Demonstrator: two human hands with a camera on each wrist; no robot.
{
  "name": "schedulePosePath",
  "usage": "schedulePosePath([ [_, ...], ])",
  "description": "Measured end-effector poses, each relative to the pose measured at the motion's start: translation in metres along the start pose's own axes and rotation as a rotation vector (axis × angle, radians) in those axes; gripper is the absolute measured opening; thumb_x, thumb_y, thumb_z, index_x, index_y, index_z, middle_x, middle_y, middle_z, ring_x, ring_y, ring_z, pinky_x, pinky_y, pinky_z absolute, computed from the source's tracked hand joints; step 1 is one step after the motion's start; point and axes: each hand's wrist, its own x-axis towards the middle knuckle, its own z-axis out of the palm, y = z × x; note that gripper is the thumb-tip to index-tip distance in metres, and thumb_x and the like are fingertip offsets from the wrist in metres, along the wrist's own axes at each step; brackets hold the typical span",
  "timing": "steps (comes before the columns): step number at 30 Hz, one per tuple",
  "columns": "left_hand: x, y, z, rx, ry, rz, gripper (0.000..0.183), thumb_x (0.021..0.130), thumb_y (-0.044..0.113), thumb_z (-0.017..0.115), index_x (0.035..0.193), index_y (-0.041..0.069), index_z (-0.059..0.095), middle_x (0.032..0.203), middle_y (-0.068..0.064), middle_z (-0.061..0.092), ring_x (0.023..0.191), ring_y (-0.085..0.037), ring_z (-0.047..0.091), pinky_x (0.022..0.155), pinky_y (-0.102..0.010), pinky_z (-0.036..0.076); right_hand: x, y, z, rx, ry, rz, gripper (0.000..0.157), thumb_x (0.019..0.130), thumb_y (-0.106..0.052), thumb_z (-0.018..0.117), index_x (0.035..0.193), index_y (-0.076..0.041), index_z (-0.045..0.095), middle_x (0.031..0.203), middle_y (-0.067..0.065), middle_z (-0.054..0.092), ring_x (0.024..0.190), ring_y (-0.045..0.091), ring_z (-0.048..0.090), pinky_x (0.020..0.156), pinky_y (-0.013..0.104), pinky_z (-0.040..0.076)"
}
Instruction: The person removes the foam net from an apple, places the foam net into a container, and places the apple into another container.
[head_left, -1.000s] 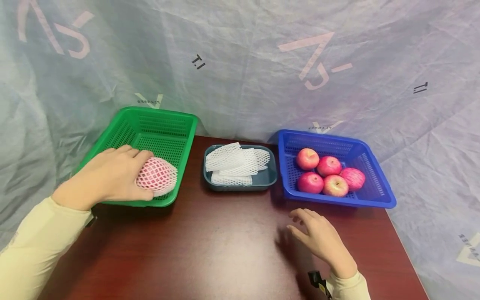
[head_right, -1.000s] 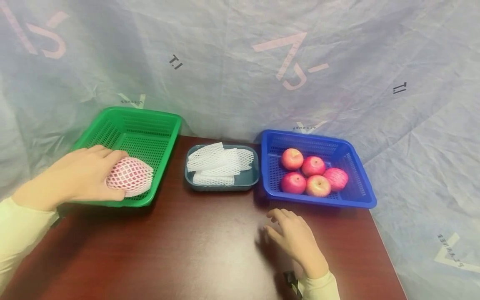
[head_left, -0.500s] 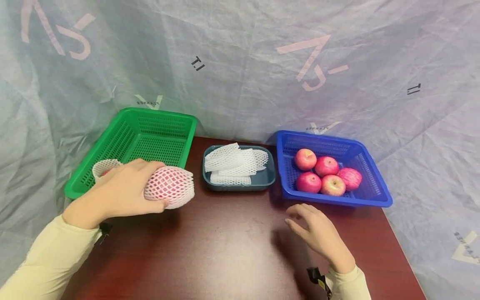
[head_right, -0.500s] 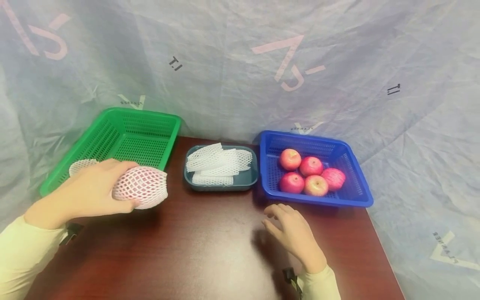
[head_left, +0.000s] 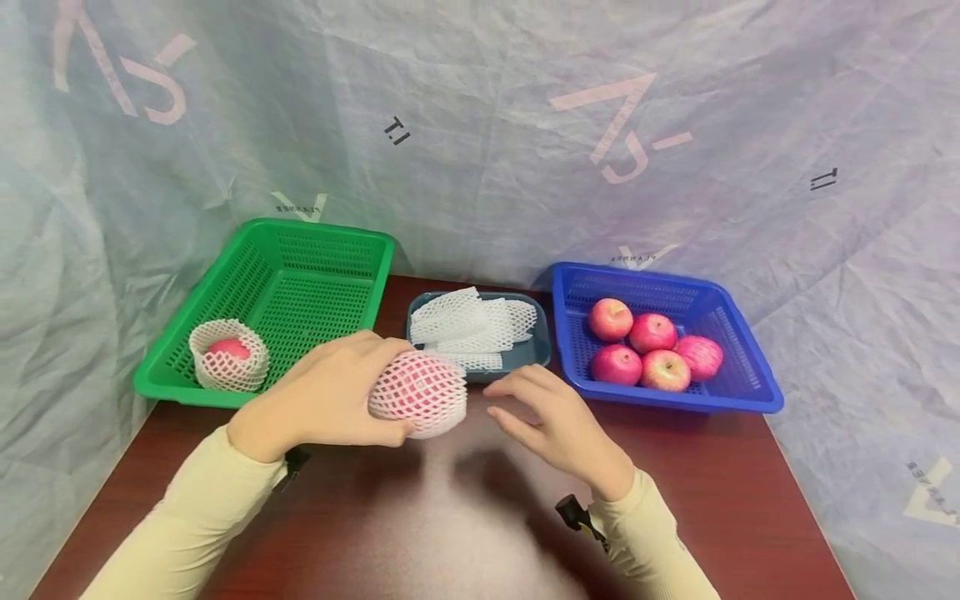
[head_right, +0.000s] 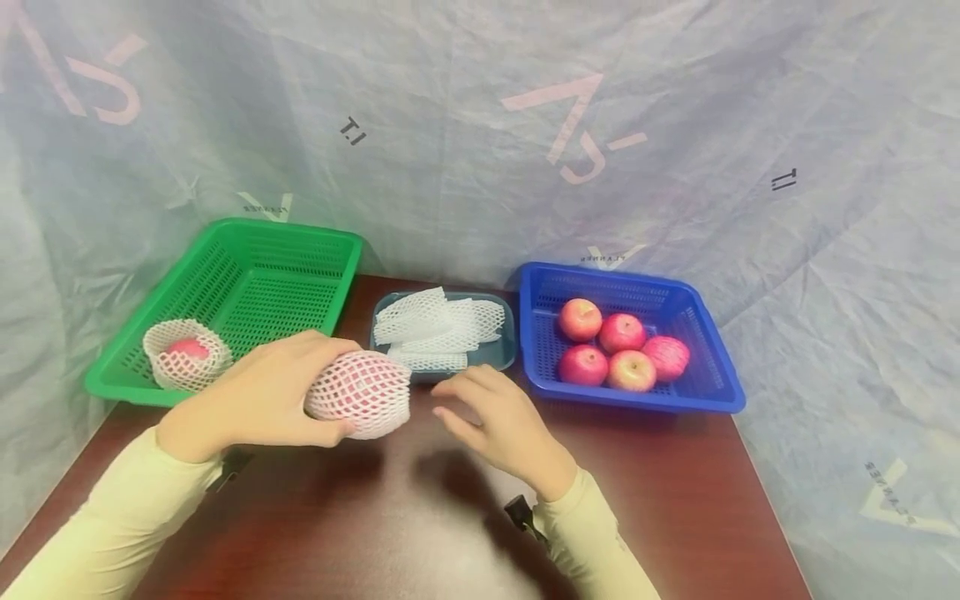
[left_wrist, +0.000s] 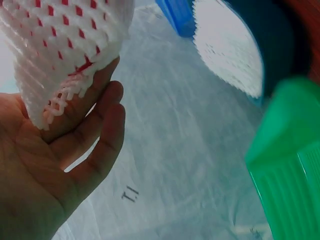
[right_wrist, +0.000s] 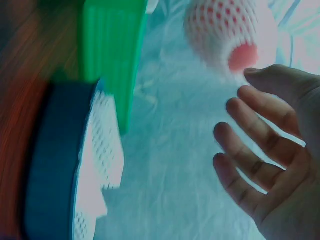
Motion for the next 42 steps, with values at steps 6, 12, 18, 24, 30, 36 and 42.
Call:
schedulePosePath([
  [6,0.01,0.012,0.01,-0.031,-0.007,0.045,0.082,0.062,0.064,0.078,0.129,0.02,0.059,0.099,0.007,0.058,0.09,-0.008,0.052,0.071,-0.033,0.049,0.006,-0.004,0.009,0.075,0.009,-0.035,0.047,0.094,-0.034,0.071,0.127,-0.003,0.061,0.12,0.008,0.061,0.113,0.022,0.057,0.1,0.033,0.043],
  [12,0.014,0.021,0.021,-0.052,-0.028,0.076,0.08,0.065,0.066,0.075,0.129,0.021,0.06,0.1,0.009,0.058,0.091,-0.007,0.052,0.071,-0.03,0.049,0.005,-0.007,0.018,-0.012,-0.042,0.031,0.073,0.076,-0.047,0.084,0.132,-0.008,0.057,0.125,0.007,0.054,0.116,0.023,0.051,0.1,0.034,0.042],
  [18,0.016,0.027,0.028,-0.043,-0.021,0.124,0.08,0.067,0.067,0.073,0.13,0.018,0.061,0.105,0.007,0.061,0.094,-0.009,0.054,0.076,-0.031,0.049,0.006,-0.01,0.025,-0.143,-0.041,0.071,0.075,0.064,-0.056,0.086,0.116,-0.009,0.06,0.116,0.004,0.054,0.105,0.023,0.049,0.088,0.033,0.043],
  [24,0.014,0.02,0.024,-0.092,-0.087,0.182,0.071,0.075,0.056,0.075,0.134,0.021,0.059,0.112,0.014,0.063,0.101,-0.008,0.055,0.082,-0.031,0.048,0.001,-0.007,0.026,-0.146,-0.038,0.106,0.079,0.058,-0.06,0.086,0.112,-0.008,0.06,0.114,0.004,0.054,0.103,0.023,0.049,0.087,0.035,0.044],
  [30,0.009,0.004,0.02,-0.076,-0.04,0.279,0.017,0.088,0.025,0.073,0.103,0.017,0.069,0.09,0.012,0.062,0.087,-0.01,0.058,0.074,-0.032,0.05,-0.01,-0.001,0.02,-0.046,-0.037,0.166,0.085,0.052,-0.043,0.089,0.123,-0.005,0.06,0.119,0.004,0.055,0.111,0.022,0.047,0.09,0.038,0.046],
  [36,0.006,-0.005,0.017,0.001,-0.02,0.262,0.009,0.087,0.018,0.073,0.085,0.017,0.064,0.075,0.012,0.054,0.074,-0.012,0.053,0.065,-0.032,0.046,-0.022,0.002,0.009,-0.018,-0.021,0.24,0.085,0.06,-0.05,0.09,0.131,-0.014,0.06,0.125,-0.002,0.055,0.115,0.018,0.047,0.089,0.036,0.047],
  [42,0.001,-0.017,0.009,0.03,0.029,0.203,0.013,0.086,0.016,0.074,0.081,0.017,0.061,0.072,0.01,0.051,0.07,-0.012,0.05,0.06,-0.031,0.043,-0.039,0.003,-0.003,-0.029,-0.027,0.325,0.083,0.062,-0.054,0.09,0.131,-0.019,0.06,0.123,-0.006,0.054,0.114,0.014,0.048,0.088,0.038,0.05],
])
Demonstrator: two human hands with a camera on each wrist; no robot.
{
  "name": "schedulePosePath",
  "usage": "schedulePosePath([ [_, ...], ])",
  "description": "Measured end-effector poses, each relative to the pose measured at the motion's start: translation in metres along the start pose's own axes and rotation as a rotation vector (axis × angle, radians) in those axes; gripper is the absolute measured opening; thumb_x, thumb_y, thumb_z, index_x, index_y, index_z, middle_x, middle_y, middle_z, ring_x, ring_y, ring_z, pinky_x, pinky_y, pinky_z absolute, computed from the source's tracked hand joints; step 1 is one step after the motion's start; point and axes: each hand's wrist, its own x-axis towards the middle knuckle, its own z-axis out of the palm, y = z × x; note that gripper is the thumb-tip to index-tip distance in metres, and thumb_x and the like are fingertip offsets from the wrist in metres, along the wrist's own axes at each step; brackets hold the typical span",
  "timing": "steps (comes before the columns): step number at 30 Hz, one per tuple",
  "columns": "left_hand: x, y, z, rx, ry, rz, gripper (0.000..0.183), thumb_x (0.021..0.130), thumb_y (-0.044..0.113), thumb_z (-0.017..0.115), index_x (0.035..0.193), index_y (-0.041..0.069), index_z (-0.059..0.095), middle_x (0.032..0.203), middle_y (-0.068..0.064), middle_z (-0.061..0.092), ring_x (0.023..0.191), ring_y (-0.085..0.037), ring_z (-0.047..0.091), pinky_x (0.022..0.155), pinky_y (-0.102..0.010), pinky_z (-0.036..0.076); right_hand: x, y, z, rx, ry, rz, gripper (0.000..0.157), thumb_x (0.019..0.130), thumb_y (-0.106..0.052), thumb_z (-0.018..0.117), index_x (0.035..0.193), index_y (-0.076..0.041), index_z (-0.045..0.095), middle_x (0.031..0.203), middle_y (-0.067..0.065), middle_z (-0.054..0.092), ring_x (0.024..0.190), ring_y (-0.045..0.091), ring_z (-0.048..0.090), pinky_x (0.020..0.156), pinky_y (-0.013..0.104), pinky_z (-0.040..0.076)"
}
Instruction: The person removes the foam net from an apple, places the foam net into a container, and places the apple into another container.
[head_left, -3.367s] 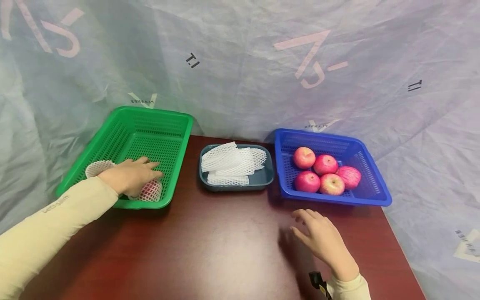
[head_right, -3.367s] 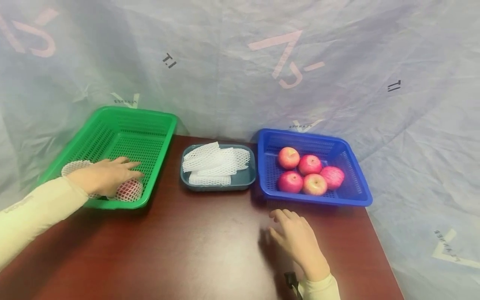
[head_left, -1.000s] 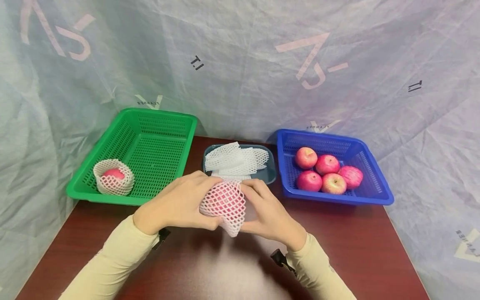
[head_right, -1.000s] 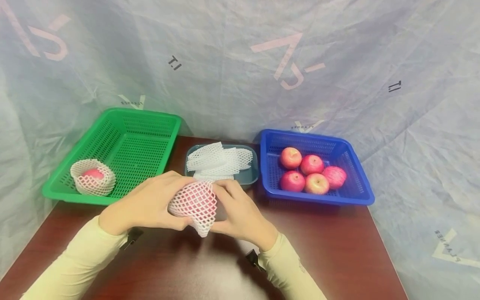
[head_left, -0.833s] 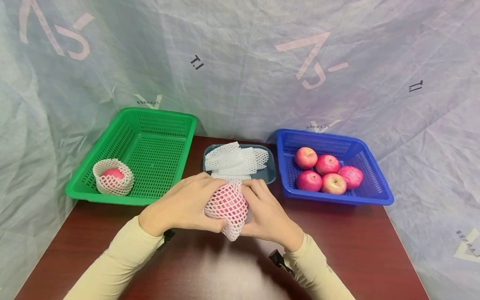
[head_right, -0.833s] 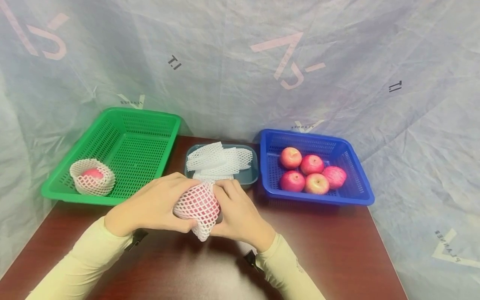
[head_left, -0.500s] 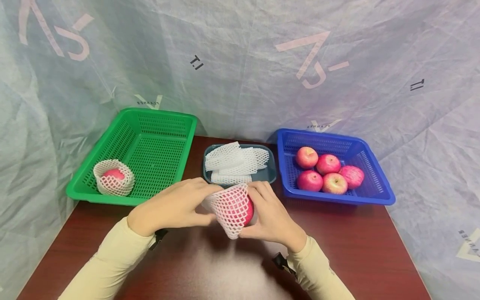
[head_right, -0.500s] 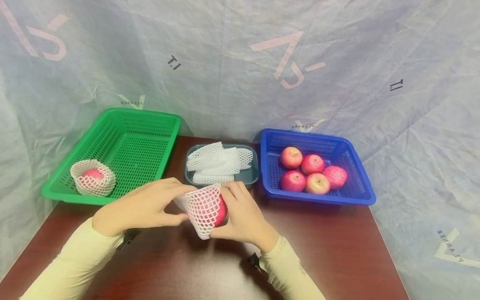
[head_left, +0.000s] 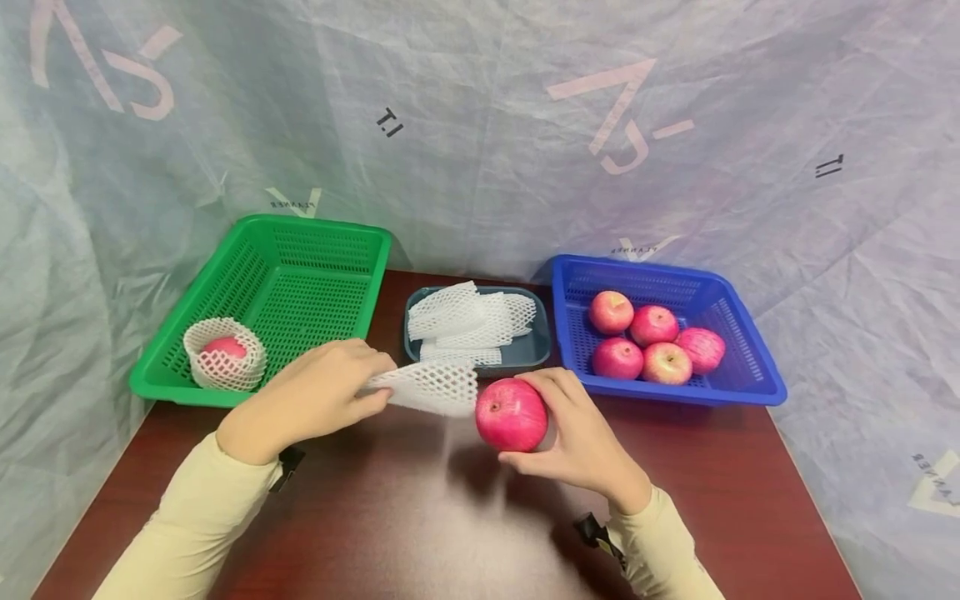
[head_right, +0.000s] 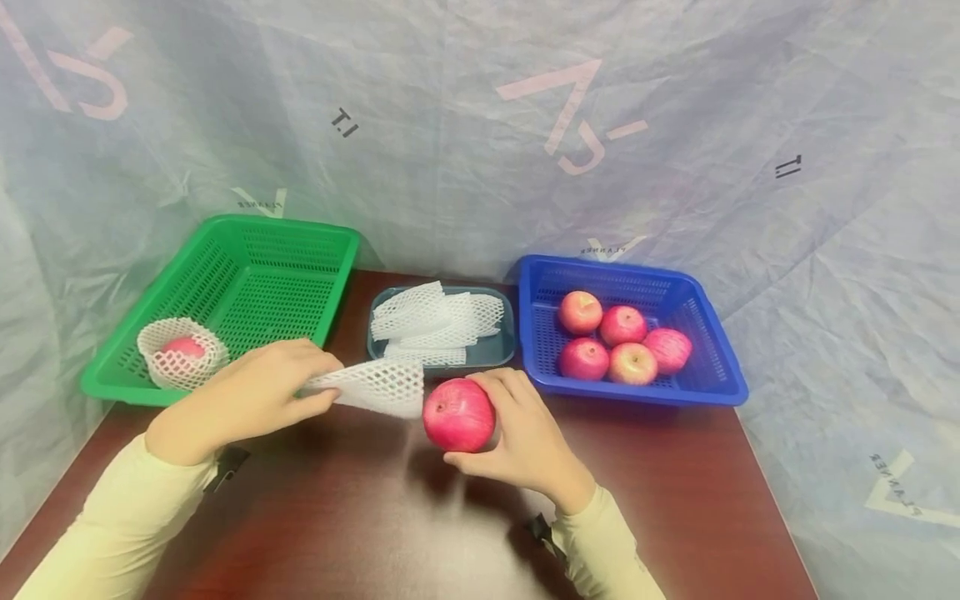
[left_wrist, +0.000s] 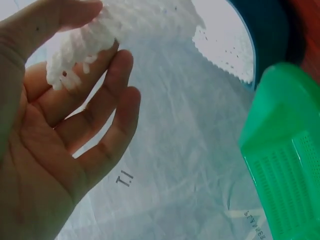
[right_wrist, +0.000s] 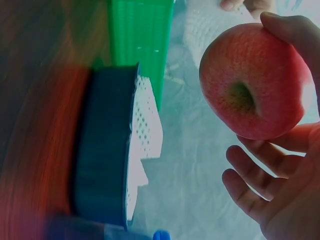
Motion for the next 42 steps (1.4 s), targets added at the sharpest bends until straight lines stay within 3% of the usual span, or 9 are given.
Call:
schedulePosePath([
  [8,0.026,-0.009,-0.002,0.066,0.042,0.002,0.011,0.087,0.017,0.072,0.086,0.013,0.061,0.07,0.007,0.051,0.066,-0.017,0.05,0.059,-0.034,0.043,-0.013,0.007,-0.007,-0.018,-0.004,0.031,0.084,0.062,-0.052,0.091,0.131,-0.017,0.059,0.122,-0.004,0.053,0.113,0.014,0.051,0.086,0.04,0.052],
  [12,0.059,-0.014,0.002,0.142,-0.034,0.024,0.018,0.086,0.014,0.07,0.078,0.013,0.055,0.063,0.004,0.046,0.061,-0.018,0.047,0.055,-0.034,0.04,-0.017,0.01,-0.005,-0.025,-0.009,0.033,0.083,0.062,-0.052,0.091,0.131,-0.017,0.059,0.121,-0.003,0.053,0.112,0.014,0.051,0.086,0.041,0.052],
  [15,0.088,-0.016,0.008,0.149,-0.128,-0.013,0.018,0.087,0.012,0.067,0.076,0.013,0.052,0.061,0.003,0.045,0.058,-0.019,0.045,0.052,-0.034,0.038,-0.02,0.012,-0.003,-0.034,-0.014,0.033,0.082,0.063,-0.053,0.09,0.13,-0.017,0.06,0.121,-0.003,0.053,0.111,0.014,0.051,0.085,0.04,0.052],
  [20,0.137,-0.015,0.036,0.147,-0.267,-0.077,0.006,0.09,0.012,0.065,0.088,0.008,0.061,0.07,-0.003,0.054,0.067,-0.024,0.058,0.059,-0.04,0.05,-0.025,0.015,0.0,-0.047,-0.014,0.034,0.081,0.063,-0.056,0.089,0.128,-0.017,0.06,0.121,-0.003,0.054,0.11,0.014,0.051,0.085,0.04,0.052],
  [24,0.165,-0.012,0.07,0.208,-0.314,-0.047,0.013,0.091,0.011,0.066,0.102,0.005,0.068,0.081,-0.008,0.065,0.078,-0.027,0.066,0.069,-0.041,0.056,-0.028,0.014,0.002,-0.051,-0.028,0.054,0.08,0.064,-0.058,0.087,0.128,-0.018,0.06,0.121,-0.005,0.053,0.111,0.012,0.05,0.086,0.038,0.051],
  [30,0.172,-0.013,0.11,0.298,-0.426,-0.005,0.008,0.09,0.001,0.065,0.089,0.007,0.07,0.09,-0.01,0.07,0.08,-0.028,0.068,0.068,-0.044,0.058,-0.03,0.013,0.003,-0.047,-0.028,0.052,0.081,0.064,-0.059,0.087,0.128,-0.018,0.06,0.121,-0.006,0.052,0.111,0.011,0.05,0.088,0.036,0.05],
  [35,0.168,-0.018,0.128,0.287,-0.532,-0.038,0.014,0.091,-0.001,0.061,0.089,0.009,0.071,0.094,-0.011,0.07,0.086,-0.029,0.068,0.072,-0.047,0.057,-0.031,0.014,0.001,-0.054,-0.018,0.045,0.082,0.064,-0.059,0.087,0.129,-0.018,0.059,0.121,-0.005,0.053,0.111,0.012,0.05,0.089,0.036,0.049],
  [38,0.168,-0.018,0.121,0.229,-0.596,-0.06,0.013,0.091,-0.001,0.06,0.087,0.009,0.068,0.094,-0.01,0.069,0.087,-0.027,0.067,0.076,-0.045,0.056,-0.032,0.015,-0.001,-0.063,-0.016,0.048,0.083,0.063,-0.058,0.088,0.129,-0.017,0.06,0.121,-0.004,0.053,0.112,0.013,0.05,0.089,0.037,0.049],
  [42,0.165,-0.014,0.093,0.127,-0.63,-0.086,0.008,0.087,0.001,0.062,0.087,0.01,0.063,0.091,-0.008,0.065,0.085,-0.024,0.063,0.076,-0.042,0.053,-0.033,0.015,-0.005,-0.069,-0.008,0.055,0.083,0.063,-0.057,0.088,0.129,-0.016,0.06,0.121,-0.004,0.054,0.112,0.014,0.051,0.089,0.038,0.05],
])
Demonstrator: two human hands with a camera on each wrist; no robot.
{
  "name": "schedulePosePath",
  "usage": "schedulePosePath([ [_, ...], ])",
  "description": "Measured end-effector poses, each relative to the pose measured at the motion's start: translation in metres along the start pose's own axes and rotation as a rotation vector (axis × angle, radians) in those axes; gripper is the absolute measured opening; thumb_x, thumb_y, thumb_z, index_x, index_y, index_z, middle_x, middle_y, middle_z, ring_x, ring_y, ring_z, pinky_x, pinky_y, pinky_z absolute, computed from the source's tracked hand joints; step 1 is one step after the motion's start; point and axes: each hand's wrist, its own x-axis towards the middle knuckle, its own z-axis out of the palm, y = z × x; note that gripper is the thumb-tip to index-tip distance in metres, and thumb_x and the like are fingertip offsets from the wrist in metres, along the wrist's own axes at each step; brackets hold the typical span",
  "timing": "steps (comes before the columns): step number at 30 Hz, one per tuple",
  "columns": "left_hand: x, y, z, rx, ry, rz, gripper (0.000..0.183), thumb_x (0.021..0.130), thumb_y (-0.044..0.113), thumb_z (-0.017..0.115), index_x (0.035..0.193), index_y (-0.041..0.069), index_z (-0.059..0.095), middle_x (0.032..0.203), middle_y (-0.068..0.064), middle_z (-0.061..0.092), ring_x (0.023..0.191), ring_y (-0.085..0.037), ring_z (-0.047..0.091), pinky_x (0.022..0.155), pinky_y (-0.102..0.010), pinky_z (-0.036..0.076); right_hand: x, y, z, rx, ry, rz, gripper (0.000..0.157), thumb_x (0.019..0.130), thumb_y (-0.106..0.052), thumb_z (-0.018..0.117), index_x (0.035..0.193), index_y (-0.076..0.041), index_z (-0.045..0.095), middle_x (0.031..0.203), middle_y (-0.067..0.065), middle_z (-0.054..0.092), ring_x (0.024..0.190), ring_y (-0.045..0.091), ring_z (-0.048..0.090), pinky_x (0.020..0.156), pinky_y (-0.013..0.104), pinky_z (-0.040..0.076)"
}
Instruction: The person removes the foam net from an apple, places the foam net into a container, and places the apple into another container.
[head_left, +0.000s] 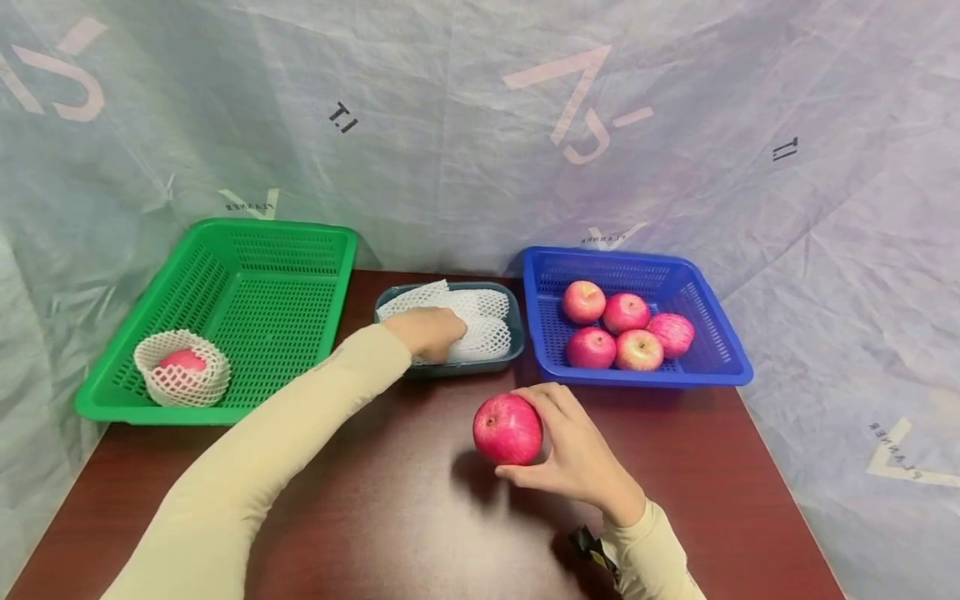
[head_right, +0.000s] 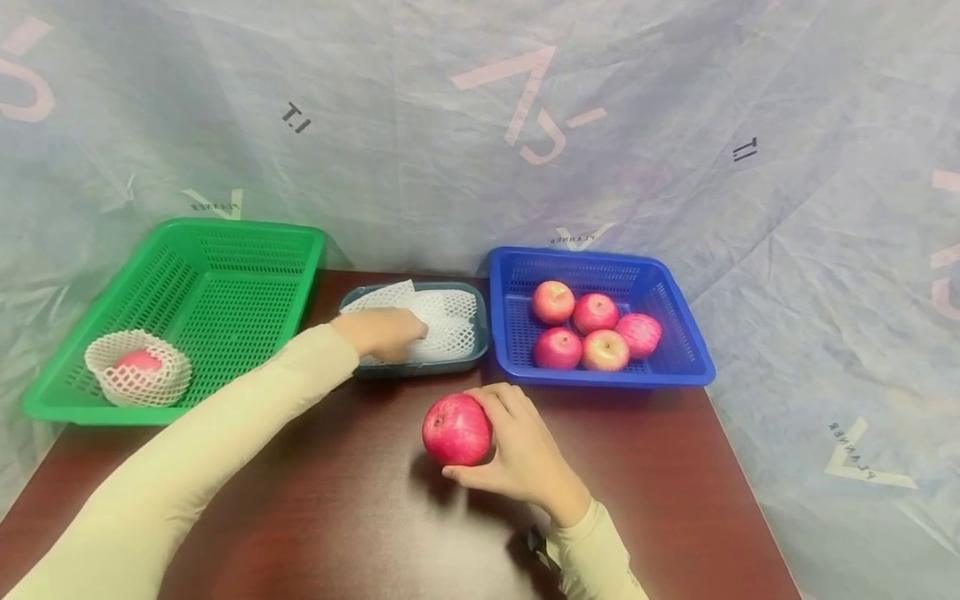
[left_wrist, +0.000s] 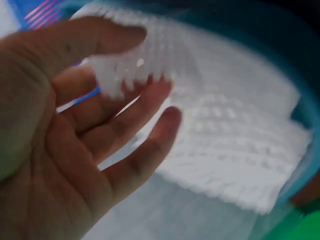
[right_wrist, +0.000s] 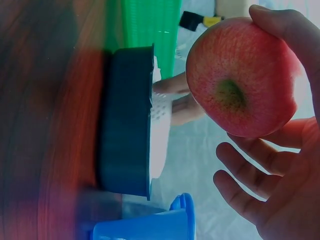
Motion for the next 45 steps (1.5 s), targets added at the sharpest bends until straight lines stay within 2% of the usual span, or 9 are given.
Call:
schedulePosePath([
  [3,-0.025,0.001,-0.011,-0.019,0.066,0.0,0.008,0.085,0.006,0.067,0.092,0.01,0.064,0.089,-0.006,0.063,0.085,-0.025,0.063,0.075,-0.042,0.052,0.0,0.0,-0.002,0.004,0.009,-0.009,0.083,0.062,-0.056,0.089,0.129,-0.015,0.06,0.121,-0.003,0.055,0.112,0.015,0.051,0.089,0.038,0.049],
  [6,-0.058,0.004,-0.014,-0.003,0.186,0.004,0.013,0.085,0.01,0.072,0.096,0.008,0.066,0.089,-0.005,0.062,0.086,-0.026,0.063,0.075,-0.042,0.053,0.001,0.0,-0.002,0.009,0.017,-0.012,0.083,0.062,-0.055,0.089,0.129,-0.015,0.061,0.121,-0.003,0.055,0.112,0.015,0.051,0.09,0.038,0.049],
  [13,-0.138,0.017,0.004,0.032,0.532,0.035,0.019,0.083,0.012,0.076,0.098,0.007,0.066,0.087,-0.002,0.062,0.081,-0.024,0.062,0.07,-0.037,0.052,0.001,0.0,-0.002,0.014,0.028,0.0,0.082,0.062,-0.056,0.089,0.128,-0.017,0.061,0.12,-0.005,0.055,0.111,0.014,0.051,0.087,0.038,0.05],
  [17,-0.161,0.025,0.013,0.008,0.62,0.034,0.018,0.083,0.01,0.075,0.097,0.008,0.065,0.087,-0.001,0.061,0.081,-0.025,0.062,0.068,-0.037,0.052,0.002,0.0,-0.004,0.009,0.043,0.004,0.081,0.062,-0.055,0.089,0.128,-0.018,0.061,0.12,-0.005,0.055,0.111,0.013,0.051,0.085,0.038,0.05],
  [28,-0.177,0.024,0.028,-0.045,0.605,0.0,0.02,0.083,0.012,0.077,0.099,0.009,0.065,0.088,0.0,0.06,0.08,-0.021,0.06,0.069,-0.036,0.051,0.007,-0.003,-0.013,-0.029,0.043,-0.018,0.084,0.061,-0.055,0.09,0.128,-0.014,0.061,0.121,-0.001,0.056,0.112,0.017,0.052,0.089,0.041,0.049],
  [32,-0.183,0.025,0.029,-0.061,0.606,0.004,0.021,0.083,0.012,0.078,0.098,0.009,0.065,0.087,0.001,0.06,0.081,-0.021,0.06,0.07,-0.036,0.051,0.022,0.009,-0.039,-0.103,0.071,-0.036,0.083,0.06,-0.051,0.091,0.126,-0.011,0.062,0.119,0.004,0.057,0.111,0.02,0.052,0.091,0.043,0.046],
  [36,-0.193,0.026,0.032,-0.084,0.581,-0.019,0.022,0.083,0.014,0.078,0.1,0.009,0.065,0.088,0.001,0.06,0.083,-0.022,0.062,0.071,-0.038,0.052,0.049,0.032,-0.071,-0.265,0.073,-0.021,0.083,0.06,-0.048,0.09,0.125,-0.005,0.062,0.111,0.013,0.057,0.102,0.03,0.054,0.085,0.05,0.044],
  [40,-0.204,0.026,0.037,-0.124,0.536,-0.066,0.022,0.084,0.015,0.078,0.101,0.011,0.065,0.089,0.003,0.059,0.083,-0.02,0.062,0.07,-0.037,0.052,0.085,0.059,-0.093,-0.445,-0.043,0.063,0.085,0.062,-0.049,0.088,0.122,0.003,0.06,0.107,0.022,0.056,0.096,0.042,0.053,0.079,0.058,0.045],
  [45,-0.213,0.026,0.043,-0.157,0.515,-0.089,0.022,0.084,0.016,0.078,0.102,0.013,0.065,0.088,0.006,0.058,0.083,-0.018,0.061,0.069,-0.037,0.052,0.124,0.097,-0.094,-0.607,-0.316,0.183,0.082,0.063,-0.05,0.085,0.119,0.003,0.06,0.111,0.024,0.056,0.102,0.046,0.051,0.082,0.064,0.043],
])
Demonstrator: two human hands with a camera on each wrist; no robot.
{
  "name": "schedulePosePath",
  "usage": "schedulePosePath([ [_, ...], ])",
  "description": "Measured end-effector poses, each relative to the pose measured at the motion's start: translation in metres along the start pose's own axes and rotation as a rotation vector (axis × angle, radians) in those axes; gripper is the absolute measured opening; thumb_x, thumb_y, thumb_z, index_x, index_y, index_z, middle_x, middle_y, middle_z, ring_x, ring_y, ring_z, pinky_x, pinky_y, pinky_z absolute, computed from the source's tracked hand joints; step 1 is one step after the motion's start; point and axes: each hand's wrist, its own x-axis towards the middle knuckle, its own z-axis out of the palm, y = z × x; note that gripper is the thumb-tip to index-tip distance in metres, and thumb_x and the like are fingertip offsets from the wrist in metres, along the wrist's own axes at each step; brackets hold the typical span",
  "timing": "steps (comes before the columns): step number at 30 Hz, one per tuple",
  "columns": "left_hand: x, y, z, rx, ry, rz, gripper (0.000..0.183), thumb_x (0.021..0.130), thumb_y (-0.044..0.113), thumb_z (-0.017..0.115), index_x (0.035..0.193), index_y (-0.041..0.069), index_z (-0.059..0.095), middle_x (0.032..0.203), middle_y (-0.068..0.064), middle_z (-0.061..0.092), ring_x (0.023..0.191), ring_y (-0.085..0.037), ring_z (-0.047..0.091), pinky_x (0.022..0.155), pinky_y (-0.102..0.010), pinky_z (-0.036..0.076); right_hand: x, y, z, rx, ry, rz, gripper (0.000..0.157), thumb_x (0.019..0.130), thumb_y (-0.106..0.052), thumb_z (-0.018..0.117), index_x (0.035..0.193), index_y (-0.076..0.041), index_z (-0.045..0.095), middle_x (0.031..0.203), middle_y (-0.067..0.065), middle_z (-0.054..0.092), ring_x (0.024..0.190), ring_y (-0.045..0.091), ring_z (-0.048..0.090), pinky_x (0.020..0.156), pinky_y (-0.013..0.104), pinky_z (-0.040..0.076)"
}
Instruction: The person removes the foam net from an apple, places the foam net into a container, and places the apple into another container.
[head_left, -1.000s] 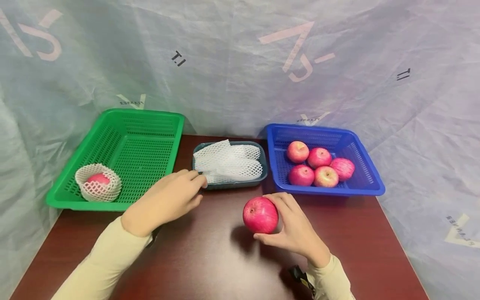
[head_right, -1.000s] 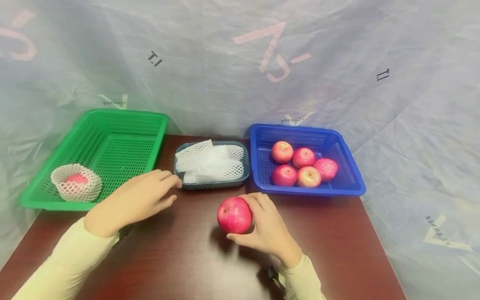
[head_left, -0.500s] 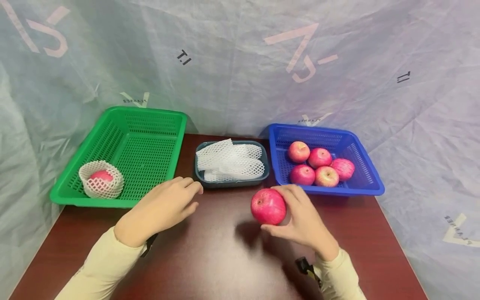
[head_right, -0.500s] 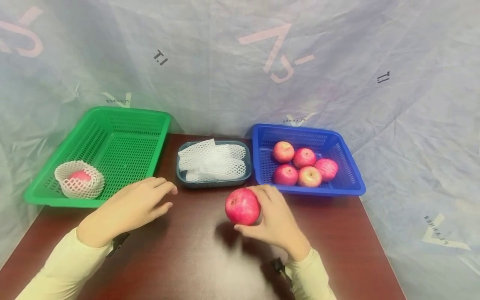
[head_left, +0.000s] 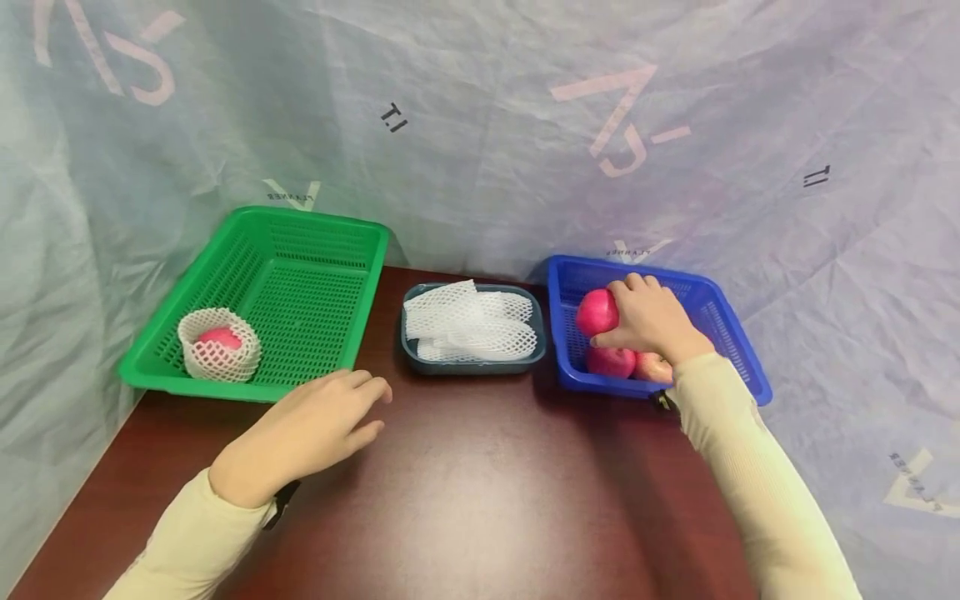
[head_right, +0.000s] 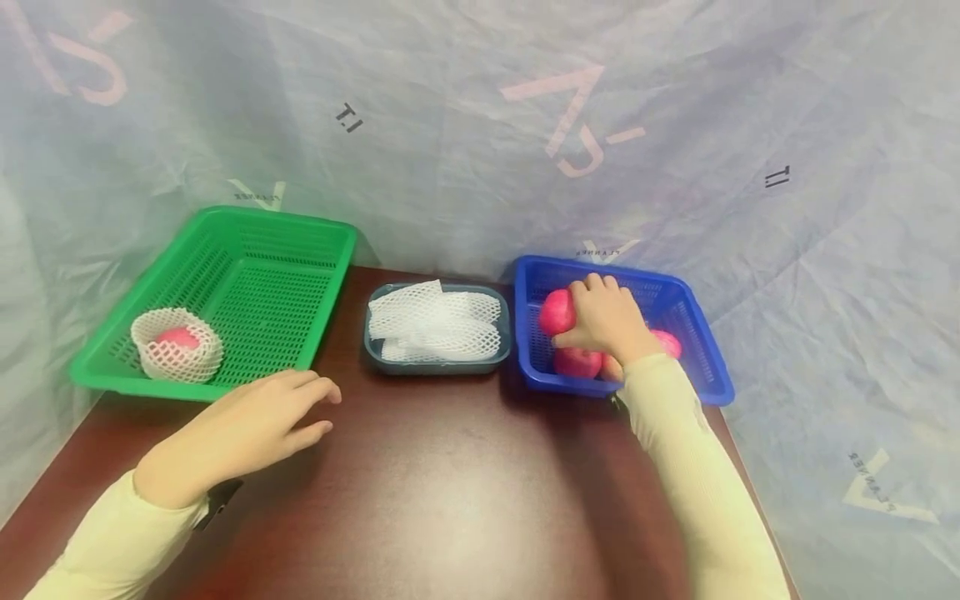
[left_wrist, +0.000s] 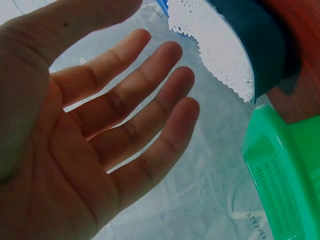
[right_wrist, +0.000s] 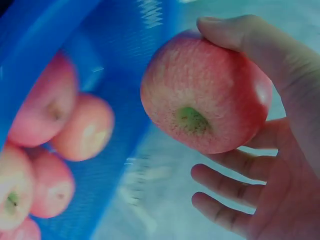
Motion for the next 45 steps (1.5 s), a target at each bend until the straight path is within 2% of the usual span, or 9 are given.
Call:
schedulePosePath([
  [3,-0.001,0.0,0.001,-0.004,-0.012,-0.005,0.023,0.084,0.016,0.078,0.102,0.013,0.065,0.088,0.006,0.058,0.083,-0.018,0.061,0.07,-0.037,0.052,0.019,0.012,0.019,-0.05,-0.141,0.003,0.084,0.063,-0.05,0.085,0.124,0.002,0.058,0.116,0.025,0.056,0.107,0.047,0.05,0.085,0.065,0.042],
  [7,-0.001,0.001,0.003,0.002,-0.029,-0.009,0.024,0.084,0.018,0.078,0.103,0.013,0.065,0.088,0.006,0.058,0.085,-0.019,0.062,0.072,-0.038,0.052,0.034,0.02,0.041,-0.056,-0.259,0.018,0.091,0.063,-0.048,0.085,0.133,0.001,0.055,0.127,0.028,0.055,0.116,0.05,0.048,0.091,0.067,0.039],
  [13,0.001,0.001,0.005,0.002,-0.026,-0.003,0.024,0.085,0.019,0.078,0.104,0.013,0.065,0.09,0.005,0.059,0.087,-0.02,0.063,0.074,-0.039,0.052,0.038,0.021,0.048,-0.04,-0.355,0.051,0.093,0.065,-0.044,0.087,0.139,-0.001,0.052,0.134,0.031,0.052,0.123,0.052,0.045,0.094,0.069,0.037],
  [16,0.0,-0.001,0.005,-0.001,-0.029,-0.011,0.024,0.085,0.02,0.078,0.105,0.014,0.065,0.091,0.005,0.06,0.088,-0.02,0.063,0.074,-0.039,0.053,0.036,0.02,0.044,-0.034,-0.347,0.044,0.081,0.07,-0.041,0.084,0.135,-0.001,0.055,0.132,0.031,0.053,0.122,0.053,0.046,0.093,0.069,0.037],
  [22,-0.001,-0.003,0.001,-0.011,-0.022,-0.023,0.025,0.085,0.019,0.078,0.106,0.015,0.066,0.093,0.006,0.06,0.089,-0.021,0.063,0.072,-0.041,0.053,0.012,0.014,0.013,0.006,-0.187,-0.006,0.033,0.083,-0.023,0.073,0.11,-0.004,0.067,0.109,0.02,0.063,0.106,0.045,0.058,0.086,0.066,0.042],
  [29,-0.003,-0.006,0.001,-0.008,0.0,-0.023,0.025,0.084,0.018,0.079,0.104,0.015,0.065,0.094,0.006,0.061,0.088,-0.021,0.063,0.072,-0.04,0.053,-0.065,-0.031,-0.004,0.125,0.211,-0.117,0.025,0.081,-0.015,0.078,0.099,-0.007,0.062,0.089,0.01,0.064,0.082,0.034,0.062,0.073,0.053,0.049],
  [33,-0.002,-0.007,0.002,-0.007,0.012,-0.018,0.024,0.084,0.018,0.079,0.103,0.015,0.065,0.092,0.006,0.06,0.087,-0.021,0.063,0.072,-0.04,0.053,-0.099,-0.063,0.002,0.16,0.354,-0.186,0.025,0.076,-0.014,0.08,0.094,-0.007,0.064,0.085,0.005,0.064,0.078,0.03,0.061,0.073,0.046,0.048],
  [38,-0.001,-0.008,0.004,-0.012,0.017,-0.018,0.024,0.084,0.018,0.079,0.103,0.015,0.065,0.092,0.007,0.06,0.087,-0.021,0.063,0.073,-0.04,0.053,-0.119,-0.084,0.011,0.195,0.382,-0.213,0.025,0.075,-0.015,0.081,0.094,-0.01,0.066,0.084,0.0,0.064,0.076,0.021,0.063,0.069,0.042,0.048],
  [45,0.0,-0.008,0.004,-0.017,0.017,-0.022,0.024,0.084,0.018,0.079,0.104,0.015,0.065,0.093,0.007,0.061,0.088,-0.022,0.064,0.072,-0.04,0.053,-0.122,-0.086,0.02,0.218,0.368,-0.184,0.024,0.075,-0.015,0.081,0.094,-0.01,0.066,0.083,-0.001,0.065,0.075,0.019,0.063,0.069,0.042,0.047],
])
